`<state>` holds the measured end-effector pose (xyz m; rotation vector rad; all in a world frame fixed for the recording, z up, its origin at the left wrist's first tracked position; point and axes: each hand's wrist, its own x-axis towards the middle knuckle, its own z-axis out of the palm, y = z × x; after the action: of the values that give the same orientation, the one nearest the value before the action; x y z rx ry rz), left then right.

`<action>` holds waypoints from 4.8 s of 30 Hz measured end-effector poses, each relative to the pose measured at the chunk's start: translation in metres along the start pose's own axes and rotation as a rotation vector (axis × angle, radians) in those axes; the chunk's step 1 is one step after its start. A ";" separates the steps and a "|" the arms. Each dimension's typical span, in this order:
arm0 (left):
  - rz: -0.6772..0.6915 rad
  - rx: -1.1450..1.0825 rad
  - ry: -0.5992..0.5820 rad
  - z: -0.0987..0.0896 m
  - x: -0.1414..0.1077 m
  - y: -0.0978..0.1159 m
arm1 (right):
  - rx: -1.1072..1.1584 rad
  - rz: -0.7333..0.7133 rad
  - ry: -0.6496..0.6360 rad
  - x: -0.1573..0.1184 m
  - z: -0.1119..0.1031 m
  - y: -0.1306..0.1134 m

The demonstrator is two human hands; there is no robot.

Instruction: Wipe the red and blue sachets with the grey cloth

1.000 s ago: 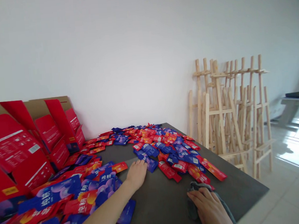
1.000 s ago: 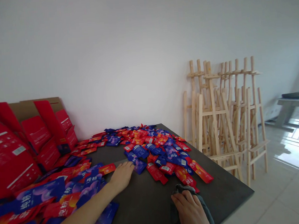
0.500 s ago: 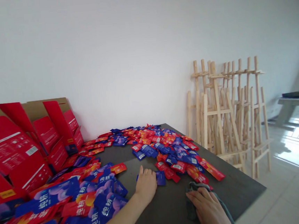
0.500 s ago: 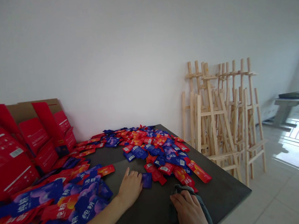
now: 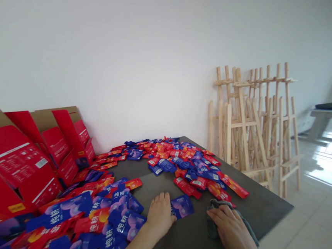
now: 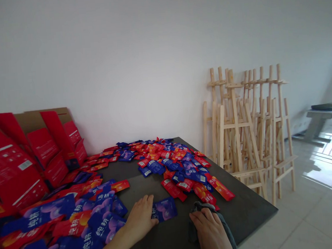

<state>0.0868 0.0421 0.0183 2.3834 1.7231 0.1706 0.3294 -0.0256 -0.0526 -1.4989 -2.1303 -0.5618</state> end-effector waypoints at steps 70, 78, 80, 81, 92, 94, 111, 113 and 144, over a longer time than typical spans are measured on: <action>-0.070 -0.124 0.143 -0.060 -0.038 -0.116 | 0.041 0.164 -0.122 0.025 0.014 -0.019; -0.211 0.444 0.396 -0.105 -0.039 -0.192 | 0.076 0.209 -0.113 0.025 0.018 -0.025; 0.017 0.451 0.398 -0.093 -0.023 -0.149 | 0.089 0.216 -0.116 0.026 0.018 -0.025; 0.163 0.400 0.331 -0.083 -0.014 -0.120 | 0.098 0.219 -0.120 0.026 0.017 -0.025; 0.716 0.347 0.139 0.027 0.083 0.055 | 0.234 0.237 -0.067 0.027 -0.002 -0.023; 0.720 0.353 0.134 0.027 0.080 0.053 | 0.261 0.234 -0.032 0.025 -0.002 -0.022; 0.209 -0.609 0.300 -0.005 -0.040 0.015 | 0.253 0.213 -0.015 0.022 0.000 -0.018; 0.036 -0.916 0.312 -0.006 -0.033 0.010 | 0.246 0.211 -0.014 0.022 -0.001 -0.018; -0.181 -0.662 -0.214 0.044 -0.029 -0.032 | 0.241 -0.108 -0.130 0.041 0.010 -0.060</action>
<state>0.0570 0.0206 -0.0314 1.6972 1.4735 0.3754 0.2594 -0.0081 -0.0403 -1.3259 -2.2952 -0.2374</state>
